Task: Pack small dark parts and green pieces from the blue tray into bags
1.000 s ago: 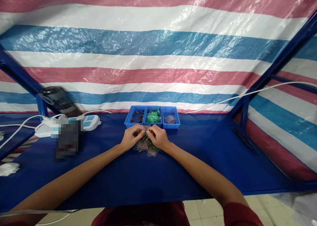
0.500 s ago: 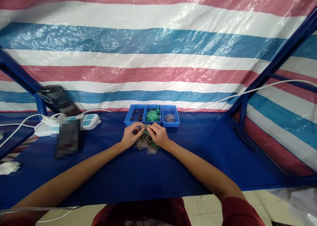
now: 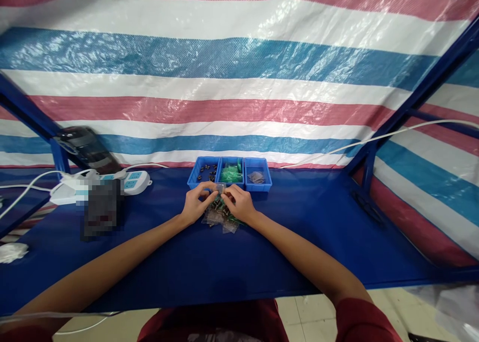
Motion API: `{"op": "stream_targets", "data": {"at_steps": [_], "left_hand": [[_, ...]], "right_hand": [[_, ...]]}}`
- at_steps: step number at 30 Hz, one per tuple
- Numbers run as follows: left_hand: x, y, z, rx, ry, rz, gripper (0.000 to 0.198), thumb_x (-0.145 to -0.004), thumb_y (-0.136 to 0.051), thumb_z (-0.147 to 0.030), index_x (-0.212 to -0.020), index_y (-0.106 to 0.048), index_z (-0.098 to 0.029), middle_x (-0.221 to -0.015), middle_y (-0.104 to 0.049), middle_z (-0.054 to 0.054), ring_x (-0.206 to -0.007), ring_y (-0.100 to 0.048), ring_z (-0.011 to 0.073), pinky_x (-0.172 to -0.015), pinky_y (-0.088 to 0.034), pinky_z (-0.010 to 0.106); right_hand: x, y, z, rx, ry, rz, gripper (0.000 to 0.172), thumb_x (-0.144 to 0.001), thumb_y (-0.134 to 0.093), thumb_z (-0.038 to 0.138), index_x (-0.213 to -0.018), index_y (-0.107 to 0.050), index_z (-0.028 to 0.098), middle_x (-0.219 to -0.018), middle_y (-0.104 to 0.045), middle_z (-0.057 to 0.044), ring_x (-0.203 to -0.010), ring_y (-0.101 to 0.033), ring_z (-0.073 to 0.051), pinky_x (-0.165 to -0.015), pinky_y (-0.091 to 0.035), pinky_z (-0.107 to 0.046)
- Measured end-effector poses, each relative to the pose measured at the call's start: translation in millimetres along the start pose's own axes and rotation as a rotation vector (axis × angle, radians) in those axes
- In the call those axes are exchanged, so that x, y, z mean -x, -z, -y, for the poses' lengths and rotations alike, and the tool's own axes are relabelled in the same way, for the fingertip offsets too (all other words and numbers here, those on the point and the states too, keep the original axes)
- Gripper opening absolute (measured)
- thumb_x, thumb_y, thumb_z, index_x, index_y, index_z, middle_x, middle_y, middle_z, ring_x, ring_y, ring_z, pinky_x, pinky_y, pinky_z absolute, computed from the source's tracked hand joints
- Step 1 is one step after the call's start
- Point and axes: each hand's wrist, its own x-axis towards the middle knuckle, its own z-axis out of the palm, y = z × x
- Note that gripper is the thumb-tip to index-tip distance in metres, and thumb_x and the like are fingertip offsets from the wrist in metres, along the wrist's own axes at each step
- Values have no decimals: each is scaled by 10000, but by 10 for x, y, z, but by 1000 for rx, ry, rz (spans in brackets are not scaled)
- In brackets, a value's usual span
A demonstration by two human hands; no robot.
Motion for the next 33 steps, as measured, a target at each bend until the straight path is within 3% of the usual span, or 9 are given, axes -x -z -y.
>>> {"op": "stream_targets", "data": {"at_steps": [9,19,33], "left_hand": [[5,-5,23,64,-5,48,342,-857,-568,-388,-1136,-498,-205,-822,-643,10,-408,-390,33,-427,-341,178],[6,1,23,59,-22,33,208,-858,-572,-348,-980,-567,-180,-566,-504,-56,-394,-358,45,-417,-292,183],[23,4,41,21,-30,36,251,-866,-554,-350,-1052,-547,-182,-755,-635,-3,-407,-360,37,-432,-338,177]], "right_hand": [[-3,9,34,-41,-31,-39,177,-918,-461,319,-845,-555,187,-710,-509,-26,-601,-505,-139,-563,-441,-263],[-2,2,42,-51,-24,-57,157,-909,-473,301,-831,-547,187,-701,-506,-23,-604,-502,-140,-562,-444,-264],[-12,-12,29,-58,-3,-60,115,-889,-482,250,-814,-535,181,-687,-489,-10,-588,-487,-126,-549,-422,-244]]}}
